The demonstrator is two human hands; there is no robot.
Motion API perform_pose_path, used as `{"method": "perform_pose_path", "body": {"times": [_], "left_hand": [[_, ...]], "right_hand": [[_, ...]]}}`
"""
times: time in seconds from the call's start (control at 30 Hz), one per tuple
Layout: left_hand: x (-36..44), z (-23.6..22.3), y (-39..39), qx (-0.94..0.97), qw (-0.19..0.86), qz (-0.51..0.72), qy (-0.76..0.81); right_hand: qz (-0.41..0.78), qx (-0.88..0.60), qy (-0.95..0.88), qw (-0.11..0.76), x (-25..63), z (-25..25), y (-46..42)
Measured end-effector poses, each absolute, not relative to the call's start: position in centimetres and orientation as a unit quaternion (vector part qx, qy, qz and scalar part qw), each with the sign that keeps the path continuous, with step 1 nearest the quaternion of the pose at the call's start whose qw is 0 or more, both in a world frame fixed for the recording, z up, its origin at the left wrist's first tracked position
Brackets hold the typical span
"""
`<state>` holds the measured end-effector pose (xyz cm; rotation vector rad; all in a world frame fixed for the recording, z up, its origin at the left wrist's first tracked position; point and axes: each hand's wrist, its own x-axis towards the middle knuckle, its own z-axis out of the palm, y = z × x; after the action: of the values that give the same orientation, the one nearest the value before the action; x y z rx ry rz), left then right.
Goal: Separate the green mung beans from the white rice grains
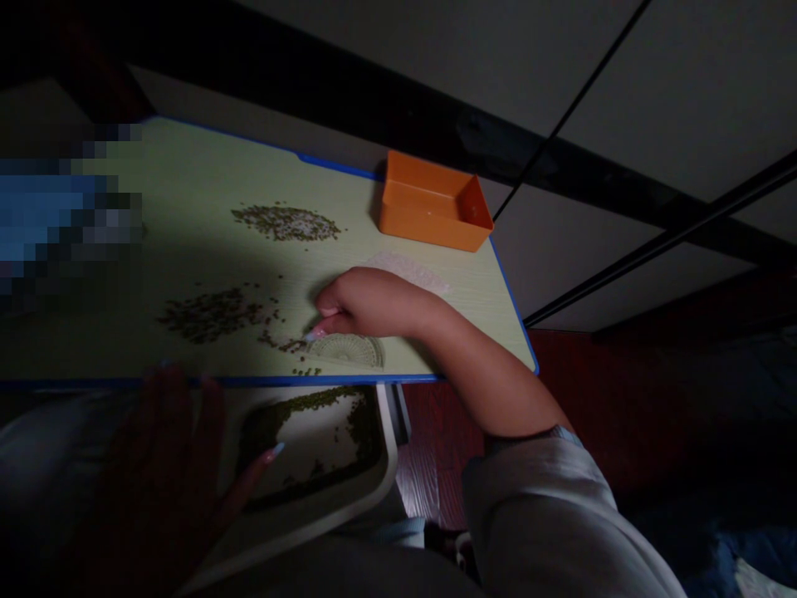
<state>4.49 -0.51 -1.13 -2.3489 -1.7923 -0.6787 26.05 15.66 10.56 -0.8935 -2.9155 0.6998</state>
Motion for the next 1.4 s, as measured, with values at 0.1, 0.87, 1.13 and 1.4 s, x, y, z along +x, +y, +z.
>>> {"method": "perform_pose_path", "body": {"times": [0.1,0.87,1.13,1.4], "left_hand": [[4.54,-1.15,-0.51,-0.775,0.06,-0.222,-0.588],[4.36,-1.36,-0.48,-0.779,0.064,-0.226,-0.582],[4.26,-1.32,-0.54,-0.787,0.061,-0.22,-0.574],[4.34,-1.38,-0.37,-0.783,0.059,-0.221,-0.578]], "right_hand": [[0.245,-0.27,-0.931,0.009,26.08,10.55,15.66],[0.291,-0.239,-0.926,0.006,26.27,10.99,15.46],[0.273,-0.238,-0.932,0.0,26.0,10.72,15.39],[0.247,-0.255,-0.935,-0.003,26.26,11.01,15.44]]}}
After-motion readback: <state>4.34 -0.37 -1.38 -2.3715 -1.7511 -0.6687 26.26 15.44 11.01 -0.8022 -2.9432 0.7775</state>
